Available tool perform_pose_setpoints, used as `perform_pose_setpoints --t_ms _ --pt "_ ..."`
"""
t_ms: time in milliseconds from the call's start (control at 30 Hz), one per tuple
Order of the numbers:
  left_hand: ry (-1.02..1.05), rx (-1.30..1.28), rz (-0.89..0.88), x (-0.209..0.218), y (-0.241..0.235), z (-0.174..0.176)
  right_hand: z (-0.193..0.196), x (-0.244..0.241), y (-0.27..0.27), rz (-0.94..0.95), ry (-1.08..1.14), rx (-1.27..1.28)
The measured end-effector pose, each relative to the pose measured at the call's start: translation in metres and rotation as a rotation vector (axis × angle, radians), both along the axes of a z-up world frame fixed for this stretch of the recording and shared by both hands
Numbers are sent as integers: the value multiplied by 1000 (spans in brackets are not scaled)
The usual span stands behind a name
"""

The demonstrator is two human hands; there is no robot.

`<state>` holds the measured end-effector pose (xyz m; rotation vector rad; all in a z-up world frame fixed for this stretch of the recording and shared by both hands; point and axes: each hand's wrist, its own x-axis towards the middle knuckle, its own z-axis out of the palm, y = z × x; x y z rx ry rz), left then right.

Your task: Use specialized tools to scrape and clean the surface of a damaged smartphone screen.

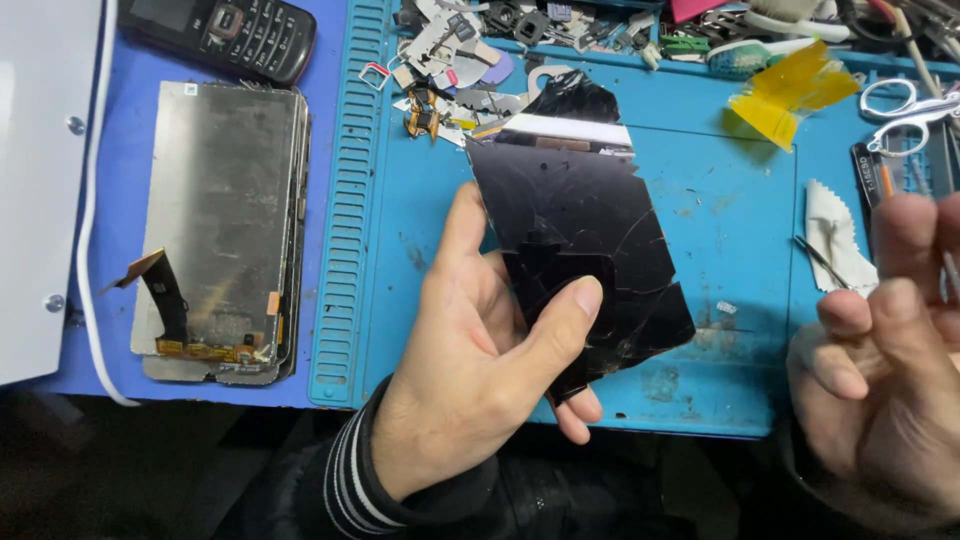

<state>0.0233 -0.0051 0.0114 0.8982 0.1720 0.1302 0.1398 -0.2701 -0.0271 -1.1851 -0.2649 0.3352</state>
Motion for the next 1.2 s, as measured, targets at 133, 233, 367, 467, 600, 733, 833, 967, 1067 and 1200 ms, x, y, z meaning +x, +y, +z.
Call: perform_pose_setpoints --t_ms 133,233,367,467,600,733,833,967,1067,1200 --pt "9 -20 -14 0 -2 -1 5 -8 15 -117 -41 -181" --pt "22 8 -5 -2 -1 1 9 -13 26 -147 -210 -462" --pt "27 28 -69 -1 0 2 3 -13 29 -194 -172 -357" --pt "49 19 -99 -1 -3 1 14 -18 41 -225 -95 -200" --pt "36 30 -133 -1 -3 0 37 -25 55 -244 21 -37" --pt "31 5 -183 -4 -3 0 37 -17 55 -151 89 135" --pt "46 16 -203 -3 -2 1 36 -17 71 -215 109 19" --pt "41 -33 -200 -5 -2 -1 20 -22 71 -234 79 -31" --pt "48 -53 -219 -4 0 1 17 -24 72 -212 88 -29" --pt "51 -38 -233 -4 0 0 15 -26 74 -184 69 16"
